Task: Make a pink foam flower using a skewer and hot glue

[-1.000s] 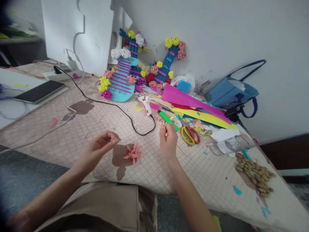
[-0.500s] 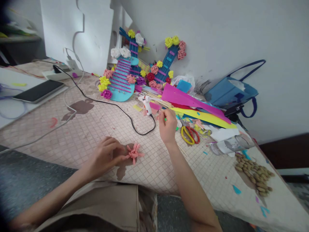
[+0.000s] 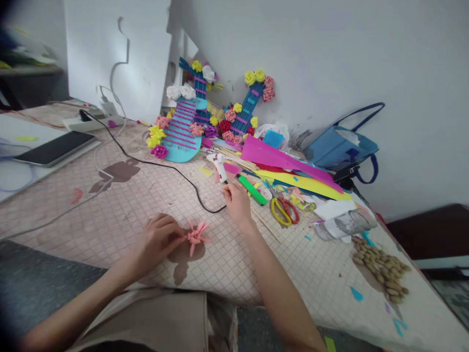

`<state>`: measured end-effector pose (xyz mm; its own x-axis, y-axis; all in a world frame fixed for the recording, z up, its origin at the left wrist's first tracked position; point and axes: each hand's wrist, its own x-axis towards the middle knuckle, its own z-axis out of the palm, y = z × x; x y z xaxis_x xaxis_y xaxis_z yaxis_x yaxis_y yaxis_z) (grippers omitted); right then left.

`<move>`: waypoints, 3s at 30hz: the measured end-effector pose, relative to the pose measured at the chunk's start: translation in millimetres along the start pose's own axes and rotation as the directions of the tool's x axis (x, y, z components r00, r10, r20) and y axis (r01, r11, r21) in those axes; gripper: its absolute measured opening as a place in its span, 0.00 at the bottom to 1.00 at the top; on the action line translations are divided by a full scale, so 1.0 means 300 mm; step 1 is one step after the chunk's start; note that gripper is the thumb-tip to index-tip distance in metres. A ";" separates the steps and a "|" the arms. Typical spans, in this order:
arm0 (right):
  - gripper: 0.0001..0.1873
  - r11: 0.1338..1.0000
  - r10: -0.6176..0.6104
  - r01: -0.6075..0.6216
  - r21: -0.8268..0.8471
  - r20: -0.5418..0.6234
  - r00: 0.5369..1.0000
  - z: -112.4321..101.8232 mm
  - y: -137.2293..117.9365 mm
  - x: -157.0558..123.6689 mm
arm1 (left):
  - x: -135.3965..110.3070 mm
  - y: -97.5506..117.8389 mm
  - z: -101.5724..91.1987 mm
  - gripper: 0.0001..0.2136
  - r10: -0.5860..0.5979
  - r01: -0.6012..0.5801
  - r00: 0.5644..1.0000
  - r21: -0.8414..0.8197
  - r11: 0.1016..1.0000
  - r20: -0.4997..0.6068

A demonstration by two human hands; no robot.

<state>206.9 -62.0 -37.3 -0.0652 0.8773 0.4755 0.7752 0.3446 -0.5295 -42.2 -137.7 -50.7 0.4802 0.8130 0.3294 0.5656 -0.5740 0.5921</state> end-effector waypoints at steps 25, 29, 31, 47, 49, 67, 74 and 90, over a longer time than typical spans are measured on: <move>0.11 0.949 0.240 -0.271 -0.160 -0.191 0.952 -0.176 0.102 -0.113 | 0.030 -0.109 -0.068 0.15 -0.236 0.212 0.924 -0.109 0.971 -0.301; 0.07 0.875 0.266 -0.278 -0.396 -0.087 0.960 -0.175 0.132 -0.141 | 0.025 -0.086 -0.075 0.17 -0.258 0.241 0.926 -0.092 0.966 -0.274; 0.05 0.838 0.272 -0.255 -0.481 -0.036 0.962 -0.165 0.147 -0.152 | 0.022 -0.084 -0.072 0.16 -0.243 0.227 0.935 -0.089 0.970 -0.258; 0.10 0.981 0.146 -0.159 -0.112 -0.119 0.982 -0.129 0.077 -0.143 | -0.007 -0.059 -0.033 0.06 -0.065 0.060 0.979 -0.035 0.998 -0.193; 0.10 0.990 0.095 -0.102 -0.096 -0.079 0.992 -0.102 0.050 -0.151 | -0.020 -0.034 -0.011 0.07 -0.060 0.083 0.976 0.102 0.991 -0.207; 0.08 0.965 -0.236 0.262 -0.015 0.387 0.891 0.030 -0.144 -0.208 | -0.006 -0.040 -0.001 0.04 -0.060 0.097 0.985 0.226 0.969 -0.163; 0.06 0.985 -0.172 0.167 0.044 0.329 0.928 0.016 -0.157 -0.207 | 0.001 -0.059 0.004 0.04 -0.072 0.111 0.978 0.199 0.974 -0.195; 0.08 0.997 -0.070 0.062 0.042 0.222 0.973 -0.003 -0.142 -0.206 | -0.025 0.061 0.059 0.06 -0.045 0.122 0.979 0.397 0.910 -0.198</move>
<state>178.5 -131.3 -43.5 -0.2566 0.9033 0.3437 0.7428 0.4119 -0.5278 -23.6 -156.1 -55.4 0.3120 0.8415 0.4411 0.8395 -0.4615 0.2867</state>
